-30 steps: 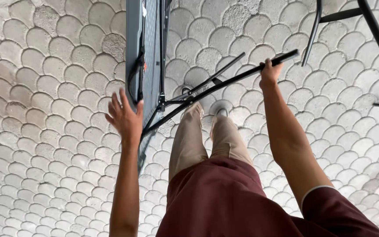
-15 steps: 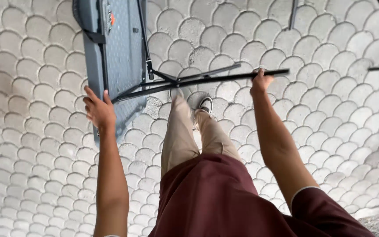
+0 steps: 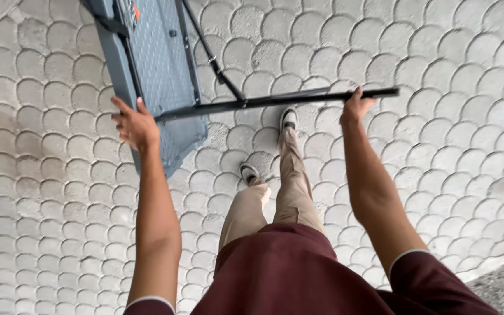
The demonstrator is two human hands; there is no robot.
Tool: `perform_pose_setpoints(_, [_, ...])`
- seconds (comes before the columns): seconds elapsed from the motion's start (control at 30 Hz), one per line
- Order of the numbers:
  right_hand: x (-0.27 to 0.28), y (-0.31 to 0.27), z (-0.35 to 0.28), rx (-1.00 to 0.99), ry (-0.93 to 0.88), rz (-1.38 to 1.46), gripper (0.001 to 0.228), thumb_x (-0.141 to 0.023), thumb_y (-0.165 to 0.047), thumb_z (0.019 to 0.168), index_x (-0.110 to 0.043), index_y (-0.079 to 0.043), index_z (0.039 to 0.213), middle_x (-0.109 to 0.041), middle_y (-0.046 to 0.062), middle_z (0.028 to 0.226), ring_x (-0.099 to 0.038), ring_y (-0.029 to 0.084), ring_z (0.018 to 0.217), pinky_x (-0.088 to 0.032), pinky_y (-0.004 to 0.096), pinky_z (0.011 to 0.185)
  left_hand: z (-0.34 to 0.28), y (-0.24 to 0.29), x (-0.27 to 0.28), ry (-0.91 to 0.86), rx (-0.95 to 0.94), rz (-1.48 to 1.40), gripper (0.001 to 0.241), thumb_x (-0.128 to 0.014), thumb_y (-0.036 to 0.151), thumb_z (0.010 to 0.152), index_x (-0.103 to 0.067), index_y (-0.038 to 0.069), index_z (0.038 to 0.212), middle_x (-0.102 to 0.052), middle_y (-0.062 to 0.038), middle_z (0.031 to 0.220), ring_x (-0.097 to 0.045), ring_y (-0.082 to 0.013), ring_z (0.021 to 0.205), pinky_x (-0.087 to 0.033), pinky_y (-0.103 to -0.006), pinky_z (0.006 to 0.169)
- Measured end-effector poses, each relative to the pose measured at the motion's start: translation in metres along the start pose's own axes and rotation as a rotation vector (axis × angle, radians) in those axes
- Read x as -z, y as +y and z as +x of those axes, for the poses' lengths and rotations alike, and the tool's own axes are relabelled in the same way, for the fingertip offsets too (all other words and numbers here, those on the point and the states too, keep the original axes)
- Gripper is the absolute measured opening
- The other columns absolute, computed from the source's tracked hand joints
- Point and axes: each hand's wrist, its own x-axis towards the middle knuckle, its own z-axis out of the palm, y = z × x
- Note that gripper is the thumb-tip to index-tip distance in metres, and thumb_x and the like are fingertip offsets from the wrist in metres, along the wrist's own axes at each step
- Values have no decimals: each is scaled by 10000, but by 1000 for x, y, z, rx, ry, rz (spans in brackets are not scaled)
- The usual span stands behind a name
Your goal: Unfolding and setting up portable folding tables in an outdoor courtyard area.
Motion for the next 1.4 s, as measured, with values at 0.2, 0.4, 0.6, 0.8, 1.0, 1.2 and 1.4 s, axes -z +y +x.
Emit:
perform_pose_setpoints(0.2, [5, 19, 35, -108, -129, -142, 514, -651, -150, 1000, -371, -119, 1430, -603, 112, 1221, -734, 234, 940, -698, 625, 736, -3, 15, -5, -1, -22, -79, 655, -642, 498, 1045, -351, 120, 1494, -580, -162, 1089, -731, -399, 880, -617, -534, 649])
perform_pose_setpoints(0.4, [-44, -46, -155, 41, -355, -497, 345, -607, -239, 1017, -519, -129, 1332, -685, 160, 1222, -651, 389, 1185, -516, 569, 995, -9, 29, 21, -129, -7, -143, 648, -612, 430, 1067, -320, 74, 1522, -571, -209, 1174, -683, -387, 983, -610, -513, 699])
perform_pose_setpoints(0.6, [-145, -42, -242, 213, -865, -801, 423, -607, -160, 991, -470, -52, 1377, -759, 127, 1147, -693, 403, 1092, -517, 581, 974, 24, 75, 42, -104, -30, -120, 881, -814, 281, 935, -264, 56, 1585, -540, -291, 1274, -652, -439, 1050, -578, -535, 802])
perform_pose_setpoints(0.8, [-278, 28, -247, -96, -880, -1058, 510, -565, -230, 930, -455, -143, 1421, -702, 237, 1043, -689, 395, 899, -543, 492, 785, 142, 148, 21, -216, -18, 16, 1001, -812, 472, 956, -171, 10, 1570, -607, -168, 1062, -657, -253, 787, -589, -316, 495])
perform_pose_setpoints(1.0, [-360, 97, -249, 58, -994, -1145, 755, -619, -254, 933, -231, -66, 1553, -452, 251, 1469, -556, 434, 1255, -497, 515, 1010, 168, 168, 51, -208, 95, -37, 635, -722, 512, 982, -458, 58, 1337, -641, -128, 1074, -716, -279, 850, -616, -408, 644])
perform_pose_setpoints(1.2, [-410, 98, -257, -39, -949, -757, 670, -750, -386, 933, -458, -38, 1425, -681, 198, 1206, -695, 377, 1134, -553, 490, 978, 168, 169, 47, -320, 253, -50, 658, -734, 547, 981, -503, 28, 1313, -619, -118, 1027, -729, -306, 930, -647, -486, 722])
perform_pose_setpoints(1.4, [-422, 160, -203, -196, -1238, -738, 223, -666, -324, 968, -637, -104, 963, -672, 49, 651, -724, 179, 533, -583, 261, 511, 164, 160, 43, -296, 225, 1, 691, -756, 594, 979, -508, 19, 1271, -635, -136, 1018, -743, -330, 924, -656, -513, 740])
